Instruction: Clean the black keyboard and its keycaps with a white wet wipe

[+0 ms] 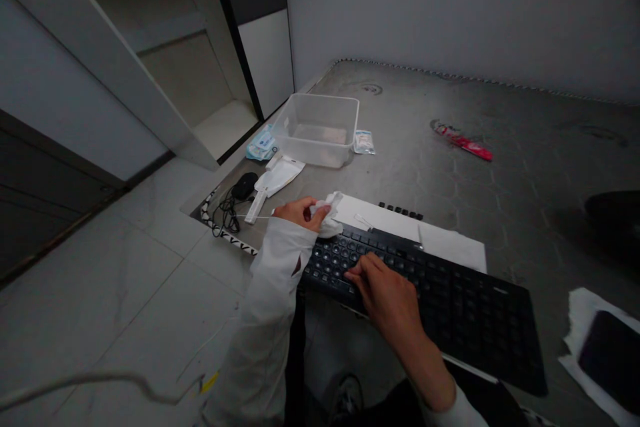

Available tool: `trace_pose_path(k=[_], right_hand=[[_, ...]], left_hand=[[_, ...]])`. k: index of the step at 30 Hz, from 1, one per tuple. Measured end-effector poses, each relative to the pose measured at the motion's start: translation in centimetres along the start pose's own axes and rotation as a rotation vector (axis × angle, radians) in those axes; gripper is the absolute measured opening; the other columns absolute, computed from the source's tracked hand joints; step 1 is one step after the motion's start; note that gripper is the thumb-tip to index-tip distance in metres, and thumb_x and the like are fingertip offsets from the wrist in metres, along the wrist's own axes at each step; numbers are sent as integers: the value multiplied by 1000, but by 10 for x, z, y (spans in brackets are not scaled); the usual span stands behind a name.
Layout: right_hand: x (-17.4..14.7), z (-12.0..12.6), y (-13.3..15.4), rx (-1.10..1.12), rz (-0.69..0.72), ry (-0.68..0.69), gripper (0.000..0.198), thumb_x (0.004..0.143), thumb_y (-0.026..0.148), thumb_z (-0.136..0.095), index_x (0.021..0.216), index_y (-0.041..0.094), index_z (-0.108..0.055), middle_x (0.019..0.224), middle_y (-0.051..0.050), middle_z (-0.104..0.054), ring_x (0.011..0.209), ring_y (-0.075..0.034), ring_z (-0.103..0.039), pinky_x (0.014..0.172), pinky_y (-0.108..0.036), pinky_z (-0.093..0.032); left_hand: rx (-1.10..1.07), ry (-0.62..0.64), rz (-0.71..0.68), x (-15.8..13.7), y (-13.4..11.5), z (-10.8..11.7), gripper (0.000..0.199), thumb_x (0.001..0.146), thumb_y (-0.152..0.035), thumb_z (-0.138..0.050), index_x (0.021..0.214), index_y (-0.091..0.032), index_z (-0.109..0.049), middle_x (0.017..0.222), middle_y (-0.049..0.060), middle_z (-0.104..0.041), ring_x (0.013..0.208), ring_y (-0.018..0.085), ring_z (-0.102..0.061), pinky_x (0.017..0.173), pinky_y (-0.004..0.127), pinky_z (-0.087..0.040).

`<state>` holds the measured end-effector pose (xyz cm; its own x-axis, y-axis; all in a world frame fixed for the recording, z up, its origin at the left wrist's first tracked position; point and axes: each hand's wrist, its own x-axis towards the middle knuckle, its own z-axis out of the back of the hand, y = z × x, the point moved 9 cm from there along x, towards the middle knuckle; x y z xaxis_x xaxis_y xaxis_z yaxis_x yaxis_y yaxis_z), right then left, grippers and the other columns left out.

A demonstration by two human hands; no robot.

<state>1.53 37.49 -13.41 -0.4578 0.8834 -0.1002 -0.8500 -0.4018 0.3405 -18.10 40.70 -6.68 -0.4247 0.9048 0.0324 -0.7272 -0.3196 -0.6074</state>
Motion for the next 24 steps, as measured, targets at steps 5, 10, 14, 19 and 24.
trace_pose_path(k=[5,10,14,19,24], right_hand=[[-2,1,1,-20,-14,-7,15,99,32,-59,86,26,-59,96,6,-70,78,-19,-71,59,-30,-36],[-2,1,0,1,-36,-11,14,98,31,-60,85,26,-59,94,6,-70,78,-18,-71,59,-29,-36],[-2,0,0,10,-17,-22,13,98,28,-60,85,25,-60,93,5,-70,77,-16,-70,59,-28,-36],[-2,15,-4,184,23,-75,15,96,26,-59,82,24,-61,88,3,-69,76,-16,-67,63,-27,-41],[-4,47,-4,287,17,-310,19,97,32,-58,81,24,-63,86,0,-68,77,-16,-66,69,-28,-42]], left_hand=[[-31,-30,28,-1,2,4,34,81,-52,-63,87,-22,-80,59,-3,-59,59,15,-53,61,29,-36],[-29,-31,16,-1,1,5,35,81,-51,-63,87,-21,-79,59,-3,-58,58,15,-52,61,30,-34],[-28,-33,11,-2,0,5,35,82,-52,-63,85,-21,-79,58,-3,-57,57,14,-50,60,29,-34],[-30,-44,19,-2,1,8,34,82,-51,-63,86,-21,-79,59,-2,-59,58,15,-52,60,29,-36],[-20,10,35,0,3,5,38,82,-54,-61,91,-22,-79,63,0,-65,62,17,-57,62,30,-37]])
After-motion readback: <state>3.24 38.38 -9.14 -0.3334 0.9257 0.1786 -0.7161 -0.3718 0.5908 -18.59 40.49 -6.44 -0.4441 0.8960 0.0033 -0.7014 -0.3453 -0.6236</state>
